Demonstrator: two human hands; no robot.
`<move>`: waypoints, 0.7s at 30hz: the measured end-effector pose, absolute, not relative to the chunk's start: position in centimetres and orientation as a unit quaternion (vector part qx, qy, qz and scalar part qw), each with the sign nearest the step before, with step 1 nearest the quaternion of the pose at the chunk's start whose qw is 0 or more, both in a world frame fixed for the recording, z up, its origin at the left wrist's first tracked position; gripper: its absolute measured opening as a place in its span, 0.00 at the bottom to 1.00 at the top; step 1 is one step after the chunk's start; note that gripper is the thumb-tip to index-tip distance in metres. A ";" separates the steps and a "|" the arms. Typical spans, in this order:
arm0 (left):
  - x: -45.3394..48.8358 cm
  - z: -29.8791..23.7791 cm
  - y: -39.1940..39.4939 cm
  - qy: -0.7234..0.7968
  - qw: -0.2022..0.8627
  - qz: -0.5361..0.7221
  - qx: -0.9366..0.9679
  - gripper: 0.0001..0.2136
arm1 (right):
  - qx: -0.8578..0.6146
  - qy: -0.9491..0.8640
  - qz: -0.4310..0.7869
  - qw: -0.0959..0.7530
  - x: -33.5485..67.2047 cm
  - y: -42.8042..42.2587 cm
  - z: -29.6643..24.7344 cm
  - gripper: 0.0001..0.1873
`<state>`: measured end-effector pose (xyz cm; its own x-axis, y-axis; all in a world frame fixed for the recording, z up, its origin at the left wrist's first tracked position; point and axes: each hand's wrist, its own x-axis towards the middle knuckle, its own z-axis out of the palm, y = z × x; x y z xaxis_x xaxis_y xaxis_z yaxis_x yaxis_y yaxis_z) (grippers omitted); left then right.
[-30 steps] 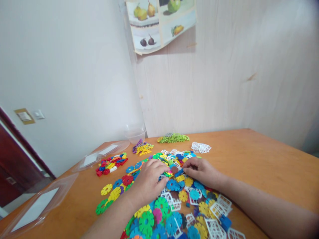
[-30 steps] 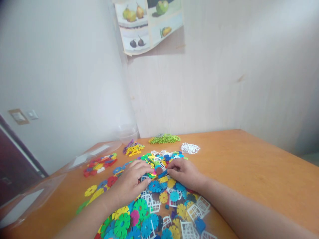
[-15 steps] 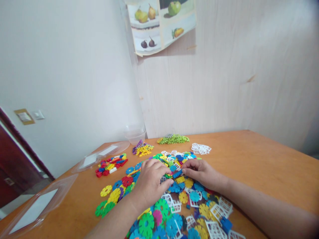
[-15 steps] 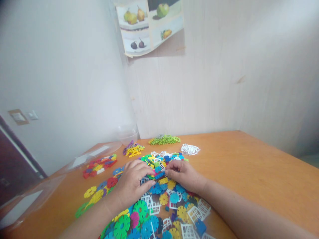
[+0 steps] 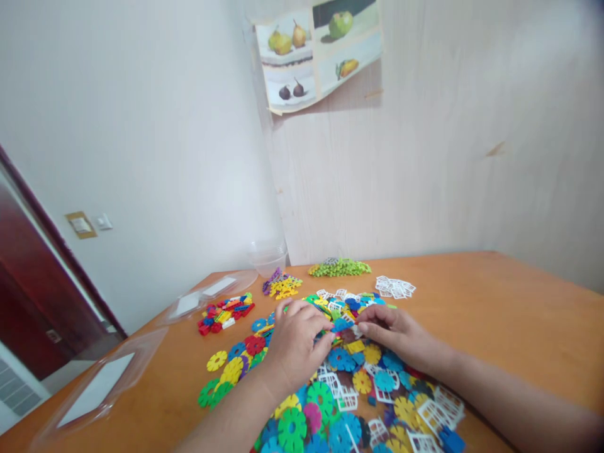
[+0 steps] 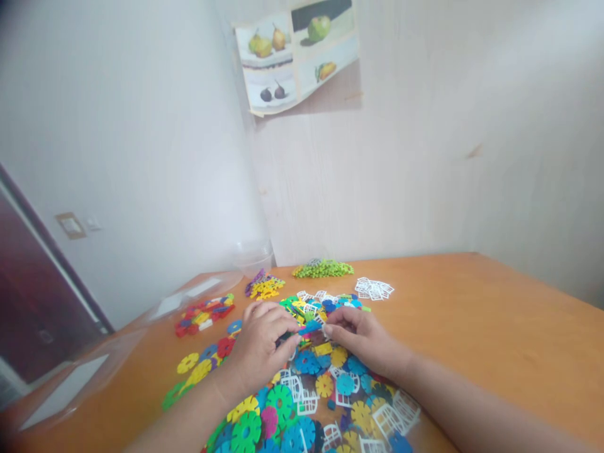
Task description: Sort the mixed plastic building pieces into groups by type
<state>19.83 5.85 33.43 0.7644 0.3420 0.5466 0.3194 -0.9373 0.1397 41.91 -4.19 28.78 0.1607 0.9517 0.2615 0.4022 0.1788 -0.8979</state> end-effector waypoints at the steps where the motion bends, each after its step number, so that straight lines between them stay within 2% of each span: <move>1: 19.6 33.6 6.2 0.192 0.010 0.302 0.934 0.05 | -0.586 -0.583 0.271 0.493 41.9 -4.3 28.8 0.20; 7: 16.8 33.7 11.3 0.355 -0.085 0.345 0.865 0.08 | -0.633 -0.551 0.237 0.490 42.2 -4.6 28.6 0.23; 14: 10.6 33.5 17.3 0.589 -0.182 0.303 0.726 0.12 | -0.648 -0.546 0.221 0.483 42.1 -4.6 28.7 0.24; 21: 8.3 33.1 18.1 0.659 -0.209 0.261 0.674 0.13 | -0.653 -0.557 0.210 0.468 42.5 -4.6 28.5 0.23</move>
